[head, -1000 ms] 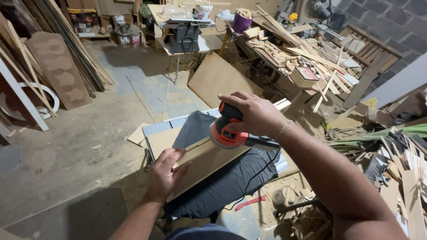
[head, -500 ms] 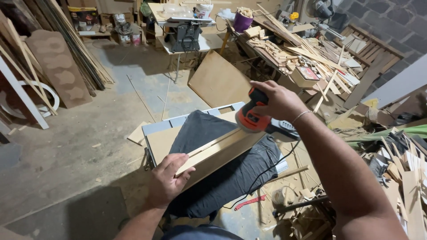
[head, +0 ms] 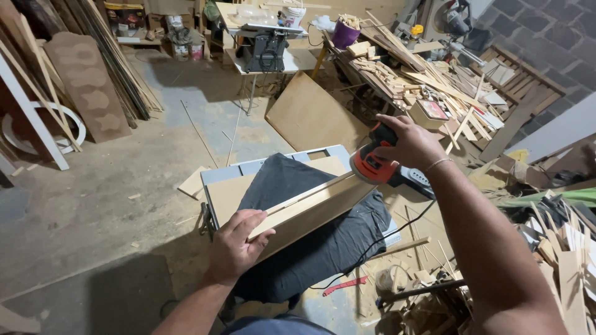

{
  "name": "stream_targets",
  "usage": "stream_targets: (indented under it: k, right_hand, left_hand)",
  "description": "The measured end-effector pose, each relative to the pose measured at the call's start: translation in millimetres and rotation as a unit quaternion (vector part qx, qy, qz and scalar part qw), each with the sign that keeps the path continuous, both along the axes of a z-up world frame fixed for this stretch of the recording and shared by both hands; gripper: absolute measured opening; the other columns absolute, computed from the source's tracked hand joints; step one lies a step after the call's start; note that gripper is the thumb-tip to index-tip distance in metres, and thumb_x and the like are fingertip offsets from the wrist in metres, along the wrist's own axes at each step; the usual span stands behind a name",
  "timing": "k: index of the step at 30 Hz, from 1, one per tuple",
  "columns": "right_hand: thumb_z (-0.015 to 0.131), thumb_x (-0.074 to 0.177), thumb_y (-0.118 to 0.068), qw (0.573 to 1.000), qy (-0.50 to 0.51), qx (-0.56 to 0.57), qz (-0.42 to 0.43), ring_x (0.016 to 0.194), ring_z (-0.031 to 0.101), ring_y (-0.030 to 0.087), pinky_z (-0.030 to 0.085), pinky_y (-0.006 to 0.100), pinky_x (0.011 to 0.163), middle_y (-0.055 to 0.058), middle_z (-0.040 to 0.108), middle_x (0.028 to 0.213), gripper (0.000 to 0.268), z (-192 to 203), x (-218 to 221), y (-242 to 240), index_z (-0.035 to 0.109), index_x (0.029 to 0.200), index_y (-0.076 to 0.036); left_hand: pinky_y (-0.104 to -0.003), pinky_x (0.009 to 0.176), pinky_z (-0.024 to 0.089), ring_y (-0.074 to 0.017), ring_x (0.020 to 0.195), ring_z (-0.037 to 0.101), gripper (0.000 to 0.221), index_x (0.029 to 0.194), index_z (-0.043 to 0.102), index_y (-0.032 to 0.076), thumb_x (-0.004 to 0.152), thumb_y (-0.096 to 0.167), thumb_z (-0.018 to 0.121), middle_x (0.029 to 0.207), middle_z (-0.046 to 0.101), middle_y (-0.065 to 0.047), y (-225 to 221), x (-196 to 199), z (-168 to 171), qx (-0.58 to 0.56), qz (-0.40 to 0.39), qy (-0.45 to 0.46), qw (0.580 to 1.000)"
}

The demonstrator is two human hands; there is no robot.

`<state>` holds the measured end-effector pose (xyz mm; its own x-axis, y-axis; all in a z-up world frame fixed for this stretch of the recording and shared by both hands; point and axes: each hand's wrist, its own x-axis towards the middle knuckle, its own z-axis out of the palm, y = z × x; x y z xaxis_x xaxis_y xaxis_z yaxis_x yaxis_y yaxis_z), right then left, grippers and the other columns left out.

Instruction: Sanding the edges and surface of a wooden frame using an orbital sander.

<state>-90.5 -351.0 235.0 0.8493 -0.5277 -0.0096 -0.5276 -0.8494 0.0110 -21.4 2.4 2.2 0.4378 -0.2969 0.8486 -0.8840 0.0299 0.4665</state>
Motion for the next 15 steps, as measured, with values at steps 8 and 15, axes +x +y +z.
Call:
stream_targets:
  k: [8, 15]
  right_hand:
    - [0.078, 0.078, -0.036, 0.996, -0.002, 0.009, 0.09, 0.113, 0.064, 0.032, 0.058, 0.051, 0.084, 0.002, 0.051, 0.145, 0.085, 7.9, -9.4, 67.7, 0.041, 0.155, -0.03]
    - [0.083, 0.068, -0.051, 0.971, -0.056, -0.031, 0.229, 0.117, 0.063, 0.035, 0.057, 0.054, 0.091, 0.0, 0.059, 0.134, 0.093, -10.4, -11.3, 84.7, 0.047, 0.151, -0.029]
  left_hand:
    - [-0.035, 0.078, 0.065, -0.027, 0.098, 0.073, 0.033, 0.115, 0.07, 0.003, 0.094, 0.028, 0.073, 0.108, 0.071, -0.013, -0.6, 2.9, -1.2, -0.013, -0.013, 0.003, 1.0]
    - [-0.045, 0.069, 0.063, -0.0351, 0.088, 0.075, 0.051, 0.124, 0.071, 0.01, 0.082, 0.037, 0.083, 0.096, 0.072, -0.013, -16.3, 10.7, -46.9, -0.042, 0.022, 0.074, 0.996]
